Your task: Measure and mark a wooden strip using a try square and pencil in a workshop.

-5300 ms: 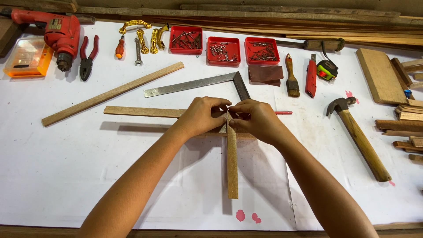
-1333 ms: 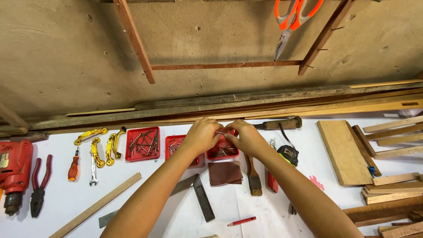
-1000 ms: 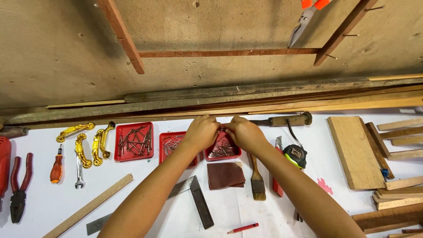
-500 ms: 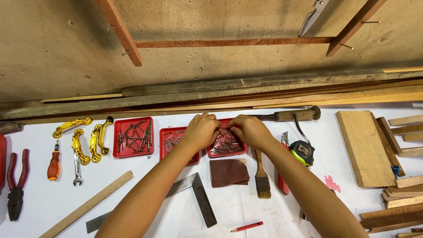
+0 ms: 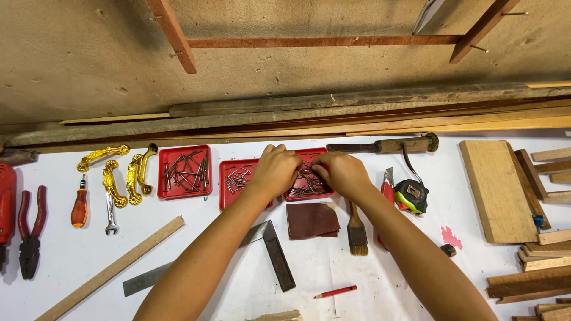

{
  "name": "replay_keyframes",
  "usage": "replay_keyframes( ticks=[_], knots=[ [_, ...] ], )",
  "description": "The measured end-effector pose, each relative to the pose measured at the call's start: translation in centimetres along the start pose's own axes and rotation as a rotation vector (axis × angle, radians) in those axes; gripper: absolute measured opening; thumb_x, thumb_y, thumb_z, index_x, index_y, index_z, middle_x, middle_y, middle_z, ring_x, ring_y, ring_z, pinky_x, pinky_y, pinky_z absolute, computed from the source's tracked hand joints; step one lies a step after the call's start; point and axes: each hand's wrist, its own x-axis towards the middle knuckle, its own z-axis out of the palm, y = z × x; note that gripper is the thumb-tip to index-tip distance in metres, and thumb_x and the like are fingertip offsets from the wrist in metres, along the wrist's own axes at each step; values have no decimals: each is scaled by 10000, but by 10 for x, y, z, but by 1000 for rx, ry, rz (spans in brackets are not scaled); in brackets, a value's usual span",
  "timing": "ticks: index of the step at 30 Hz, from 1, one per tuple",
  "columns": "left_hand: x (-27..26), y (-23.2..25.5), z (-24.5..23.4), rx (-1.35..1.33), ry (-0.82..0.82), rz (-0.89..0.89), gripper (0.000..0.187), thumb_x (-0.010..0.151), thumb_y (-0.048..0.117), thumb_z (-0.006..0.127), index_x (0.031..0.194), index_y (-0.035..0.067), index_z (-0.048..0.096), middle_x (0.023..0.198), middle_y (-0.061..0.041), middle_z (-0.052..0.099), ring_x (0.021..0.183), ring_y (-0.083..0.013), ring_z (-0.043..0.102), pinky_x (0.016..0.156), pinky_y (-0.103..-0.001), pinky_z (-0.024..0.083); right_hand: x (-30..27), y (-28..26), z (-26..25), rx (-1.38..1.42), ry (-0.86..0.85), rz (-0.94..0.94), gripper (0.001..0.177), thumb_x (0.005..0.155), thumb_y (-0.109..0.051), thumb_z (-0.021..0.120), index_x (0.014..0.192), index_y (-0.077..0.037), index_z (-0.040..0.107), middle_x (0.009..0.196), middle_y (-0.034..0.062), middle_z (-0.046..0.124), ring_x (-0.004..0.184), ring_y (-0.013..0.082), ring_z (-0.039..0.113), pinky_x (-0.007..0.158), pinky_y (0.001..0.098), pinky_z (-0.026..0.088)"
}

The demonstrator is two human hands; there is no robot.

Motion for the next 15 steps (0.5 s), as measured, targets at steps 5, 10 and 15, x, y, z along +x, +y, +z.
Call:
replay_keyframes(
  ticks=[5, 10, 15],
  knots=[
    [-1, 1, -3, 93, 21, 20, 66, 814, 133, 718, 846, 136, 776, 935, -46, 734, 1005, -243, 638, 911, -421, 433, -1, 11, -9, 155, 7, 79, 228, 931, -345, 698, 1023, -157, 788, 934, 82, 771, 788, 286, 731, 708, 423, 566],
    [-2, 3, -4, 23, -30, -15, 119, 779, 85, 698, 833, 150, 782, 901, -22, 746, 981, -215, 643, 943, -409, 427, -4, 3, -25, 177, 4, 86, 217, 948, -320, 675, 1056, -176, 796, 974, 68, 762, 813, 277, 719, 732, 411, 557],
    [-2, 9, -7, -74, 34, -43, 94, 811, 136, 709, 861, 148, 788, 905, -26, 741, 985, -226, 639, 947, -403, 430, -6, -8, -27, -14, -5, -8, 166, 862, -286, 751, 982, -180, 794, 986, 39, 752, 961, 249, 693, 789, 410, 562]
  ],
)
